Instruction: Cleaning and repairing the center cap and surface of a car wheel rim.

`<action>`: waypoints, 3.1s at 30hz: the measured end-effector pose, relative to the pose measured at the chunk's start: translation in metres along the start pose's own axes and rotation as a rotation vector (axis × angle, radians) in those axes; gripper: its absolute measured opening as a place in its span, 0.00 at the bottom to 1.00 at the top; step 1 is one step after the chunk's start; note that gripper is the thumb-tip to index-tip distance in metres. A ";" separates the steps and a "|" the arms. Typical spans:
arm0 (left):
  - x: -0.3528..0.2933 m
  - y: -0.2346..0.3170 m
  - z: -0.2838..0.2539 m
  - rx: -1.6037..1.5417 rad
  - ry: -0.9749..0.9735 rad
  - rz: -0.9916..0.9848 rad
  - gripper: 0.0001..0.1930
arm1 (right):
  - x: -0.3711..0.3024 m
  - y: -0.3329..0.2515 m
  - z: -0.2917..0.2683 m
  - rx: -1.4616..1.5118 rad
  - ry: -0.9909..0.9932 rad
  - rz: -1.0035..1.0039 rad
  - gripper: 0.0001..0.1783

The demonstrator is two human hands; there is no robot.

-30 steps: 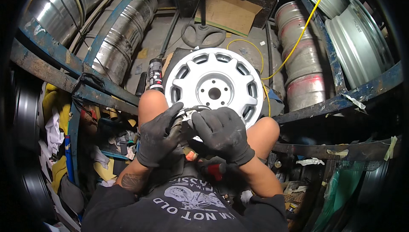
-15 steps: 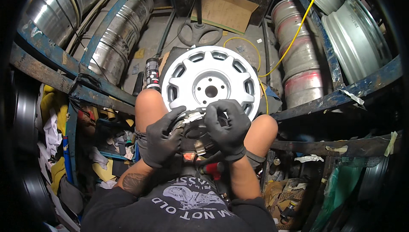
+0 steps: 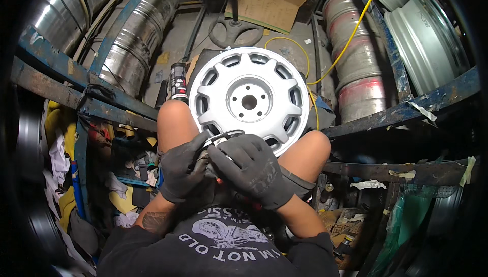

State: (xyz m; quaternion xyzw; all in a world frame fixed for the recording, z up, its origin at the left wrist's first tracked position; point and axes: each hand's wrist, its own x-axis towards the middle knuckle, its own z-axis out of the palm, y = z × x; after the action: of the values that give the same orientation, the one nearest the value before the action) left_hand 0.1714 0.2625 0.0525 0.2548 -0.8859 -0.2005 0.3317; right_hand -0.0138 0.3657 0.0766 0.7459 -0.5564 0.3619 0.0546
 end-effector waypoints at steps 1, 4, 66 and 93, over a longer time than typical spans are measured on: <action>0.002 0.003 -0.001 0.014 -0.013 0.018 0.24 | 0.000 0.003 0.001 0.002 0.001 -0.004 0.24; 0.003 0.004 -0.002 0.054 -0.029 0.045 0.25 | 0.000 0.008 -0.003 -0.077 -0.027 -0.075 0.23; -0.038 -0.004 0.017 -0.041 -0.004 0.027 0.25 | -0.027 -0.013 0.024 0.024 -0.161 0.729 0.15; -0.077 -0.010 0.031 -0.486 0.042 -0.493 0.21 | -0.048 -0.015 0.037 0.183 -0.032 0.541 0.17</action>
State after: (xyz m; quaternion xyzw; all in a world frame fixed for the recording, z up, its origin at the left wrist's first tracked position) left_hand 0.2032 0.3052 -0.0118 0.3787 -0.7170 -0.4744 0.3427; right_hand 0.0110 0.3915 0.0256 0.5779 -0.7011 0.4002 -0.1201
